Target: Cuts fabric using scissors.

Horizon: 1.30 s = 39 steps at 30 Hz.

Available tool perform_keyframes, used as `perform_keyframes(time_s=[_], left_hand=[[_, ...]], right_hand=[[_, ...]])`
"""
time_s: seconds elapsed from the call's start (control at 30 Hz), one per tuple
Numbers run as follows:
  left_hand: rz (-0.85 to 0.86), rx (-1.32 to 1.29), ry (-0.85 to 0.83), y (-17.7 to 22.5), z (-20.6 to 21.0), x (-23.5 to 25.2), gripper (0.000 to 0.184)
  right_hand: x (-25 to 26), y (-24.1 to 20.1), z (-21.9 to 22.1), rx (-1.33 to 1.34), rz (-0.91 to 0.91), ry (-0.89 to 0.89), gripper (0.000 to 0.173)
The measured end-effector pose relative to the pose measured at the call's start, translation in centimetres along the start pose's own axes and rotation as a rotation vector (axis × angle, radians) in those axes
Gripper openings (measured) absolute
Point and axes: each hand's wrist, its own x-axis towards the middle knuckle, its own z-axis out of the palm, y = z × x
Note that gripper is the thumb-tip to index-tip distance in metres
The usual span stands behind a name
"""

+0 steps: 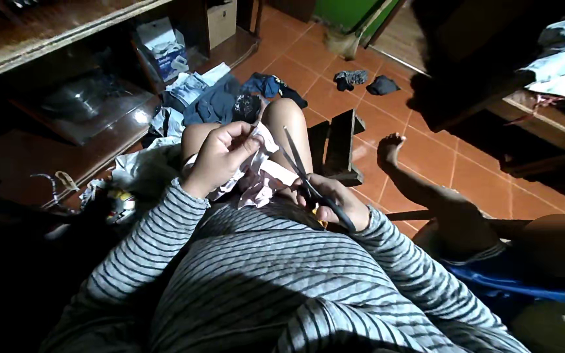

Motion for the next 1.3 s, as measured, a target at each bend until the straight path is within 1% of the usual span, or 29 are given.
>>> perform_keyframes(time_s=[0.1, 0.23, 0.37, 0.63, 0.77, 0.87, 0.93, 1.03, 1.13, 1.2, 1.3], left_hand=[[-0.046, 0.005, -0.011, 0.1, 0.6, 0.1, 0.006], [-0.121, 0.016, -0.001, 0.3, 0.9, -0.1, 0.003], [-0.160, 0.047, 0.021, 0.8, 0.9, -0.3, 0.008], [-0.182, 0.070, 0.054, 0.8, 0.9, -0.3, 0.009], [-0.185, 0.051, 0.051, 0.8, 0.8, -0.3, 0.011], [-0.210, 0.005, 0.045, 1.0, 0.6, -0.2, 0.011], [-0.228, -0.034, 0.033, 0.9, 0.6, -0.3, 0.014], [-0.246, -0.067, 0.008, 1.0, 0.7, -0.3, 0.017], [-0.241, -0.057, -0.011, 1.3, 0.8, -0.2, 0.013], [-0.273, -0.004, -0.003, 1.6, 0.8, -0.2, 0.010], [-0.303, 0.013, -0.014, 1.8, 1.0, -0.3, 0.009]], right_hand=[[0.1, 0.0, 0.1, -0.010, 0.023, -0.003, 0.074], [1.1, 0.0, 0.4, -0.018, -0.003, 0.002, 0.072], [1.6, 0.0, 0.9, -0.051, 0.017, 0.021, 0.073], [1.7, 0.1, 1.6, -0.044, 0.031, 0.056, 0.071], [1.7, 0.4, 1.7, 0.007, 0.021, 0.074, 0.065], [1.5, 0.6, 1.7, 0.003, -0.009, 0.105, 0.057], [1.5, 0.7, 1.5, 0.006, -0.020, 0.084, 0.055], [1.5, 0.6, 1.4, 0.033, 0.005, 0.073, 0.058], [1.7, 0.6, 1.3, 0.063, 0.018, 0.066, 0.063], [1.8, 0.6, 1.3, 0.043, -0.006, 0.028, 0.068], [2.0, 0.6, 1.6, 0.055, -0.021, 0.013, 0.069]])
